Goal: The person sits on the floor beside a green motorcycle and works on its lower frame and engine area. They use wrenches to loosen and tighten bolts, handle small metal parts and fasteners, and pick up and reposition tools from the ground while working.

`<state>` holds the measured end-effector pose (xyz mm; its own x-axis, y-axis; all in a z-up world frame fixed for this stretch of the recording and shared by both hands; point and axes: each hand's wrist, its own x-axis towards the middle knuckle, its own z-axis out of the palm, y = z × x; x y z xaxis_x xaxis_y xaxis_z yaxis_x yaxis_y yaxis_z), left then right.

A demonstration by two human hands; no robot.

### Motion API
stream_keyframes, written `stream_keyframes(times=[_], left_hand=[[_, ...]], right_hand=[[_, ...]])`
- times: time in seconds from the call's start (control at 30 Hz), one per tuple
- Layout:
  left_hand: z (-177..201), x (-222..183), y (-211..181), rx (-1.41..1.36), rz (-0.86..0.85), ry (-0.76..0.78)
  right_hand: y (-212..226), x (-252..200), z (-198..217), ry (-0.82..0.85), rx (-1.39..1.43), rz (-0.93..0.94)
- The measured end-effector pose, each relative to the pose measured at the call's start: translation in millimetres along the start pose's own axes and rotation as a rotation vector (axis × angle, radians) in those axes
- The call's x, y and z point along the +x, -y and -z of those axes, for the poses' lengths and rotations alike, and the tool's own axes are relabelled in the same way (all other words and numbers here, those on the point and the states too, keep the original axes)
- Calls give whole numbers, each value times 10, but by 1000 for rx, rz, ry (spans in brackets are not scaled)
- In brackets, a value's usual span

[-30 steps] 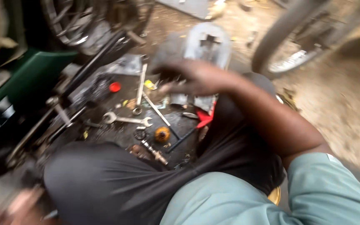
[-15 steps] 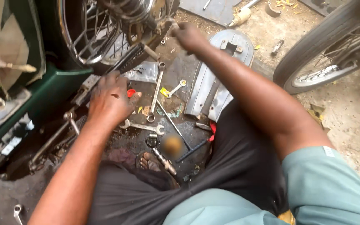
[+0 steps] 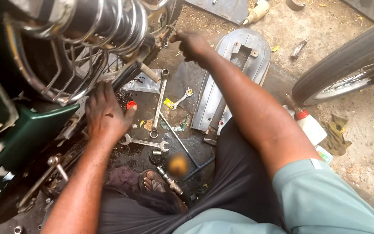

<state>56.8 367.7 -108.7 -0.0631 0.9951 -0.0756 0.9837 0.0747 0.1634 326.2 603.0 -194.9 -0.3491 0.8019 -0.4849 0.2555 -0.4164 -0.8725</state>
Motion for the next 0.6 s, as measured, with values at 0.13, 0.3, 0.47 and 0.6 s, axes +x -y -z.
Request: stream_keyframes(times=[0.13, 0.3, 0.47, 0.6], left_hand=[[112, 3, -11, -1, 49, 75], [176, 9, 3, -30, 82, 144], [205, -23, 33, -2, 47, 138], [220, -24, 19, -54, 58, 136]], right_hand=[[-208, 275, -34, -4, 65, 130], [-420, 595, -27, -8, 117, 209], [198, 185, 38, 41, -19, 74], [619, -55, 302, 14, -89, 10]])
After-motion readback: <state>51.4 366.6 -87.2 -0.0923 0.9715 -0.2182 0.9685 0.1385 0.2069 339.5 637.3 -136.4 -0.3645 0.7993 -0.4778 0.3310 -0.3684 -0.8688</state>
